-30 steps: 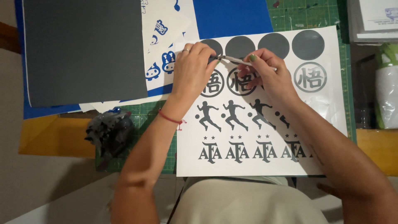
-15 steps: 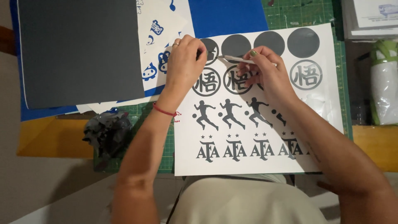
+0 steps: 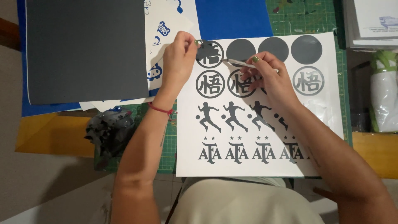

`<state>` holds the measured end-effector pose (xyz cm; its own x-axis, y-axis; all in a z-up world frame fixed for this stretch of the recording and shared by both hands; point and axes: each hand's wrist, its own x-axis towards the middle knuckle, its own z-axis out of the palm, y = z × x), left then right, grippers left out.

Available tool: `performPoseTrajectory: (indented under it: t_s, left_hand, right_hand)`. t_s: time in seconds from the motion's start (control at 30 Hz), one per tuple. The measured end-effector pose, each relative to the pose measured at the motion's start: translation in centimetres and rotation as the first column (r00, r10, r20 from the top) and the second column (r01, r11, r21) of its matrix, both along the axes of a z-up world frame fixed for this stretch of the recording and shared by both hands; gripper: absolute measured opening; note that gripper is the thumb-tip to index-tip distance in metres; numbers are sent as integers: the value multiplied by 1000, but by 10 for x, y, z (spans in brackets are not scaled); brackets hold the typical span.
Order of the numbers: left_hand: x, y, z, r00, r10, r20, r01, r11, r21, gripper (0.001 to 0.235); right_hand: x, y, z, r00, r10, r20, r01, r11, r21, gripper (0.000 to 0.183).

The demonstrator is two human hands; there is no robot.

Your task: The person is weeding a vinyl sheet, which involves using a small tool to remove the unwanted parts of the vinyl after it has been cut by a plotter.

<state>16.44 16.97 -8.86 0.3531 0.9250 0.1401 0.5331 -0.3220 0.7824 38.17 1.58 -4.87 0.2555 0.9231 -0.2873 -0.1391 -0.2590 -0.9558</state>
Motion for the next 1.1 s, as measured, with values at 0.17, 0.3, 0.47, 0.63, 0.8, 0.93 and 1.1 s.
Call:
performPoseTrajectory:
  t_s: [0.17,0.3,0.47,0.63,0.8,0.93,1.1]
  left_hand:
    - [-2,4,-5,990,44,137,-34,996,-79,8]
    - [0,1,4,951,107,290,-48,978,-202,5]
    - [-1,0,10,910,197,366,-81,948,-309,10]
    - [2,0,10,889,243,387,-83,919,-385,12]
    - [3,1,5,871,242,427,-54,912,-407,14]
    - [5,-3,14,849,290,442,-57,882,-468,13]
    - [5,-2,12,844,235,482,-4,902,-432,8]
  right_hand:
    - [2,0,-4,1000,12,-5,-12,1000,16,17]
    - [2,1,-7,1000,11,14,-12,1000,9,17]
    - [3,1,-7,1000,16,15,-16,1000,15,18]
    - [3,1,-6,1000,13,10,-14,1000,12,19]
    - [3,1,-8,999,28,18,-28,999,22,18]
    - [5,0,-10,999,46,27,-47,998,45,21]
    - [3,0,-9,999,30,12,-31,999,39,20]
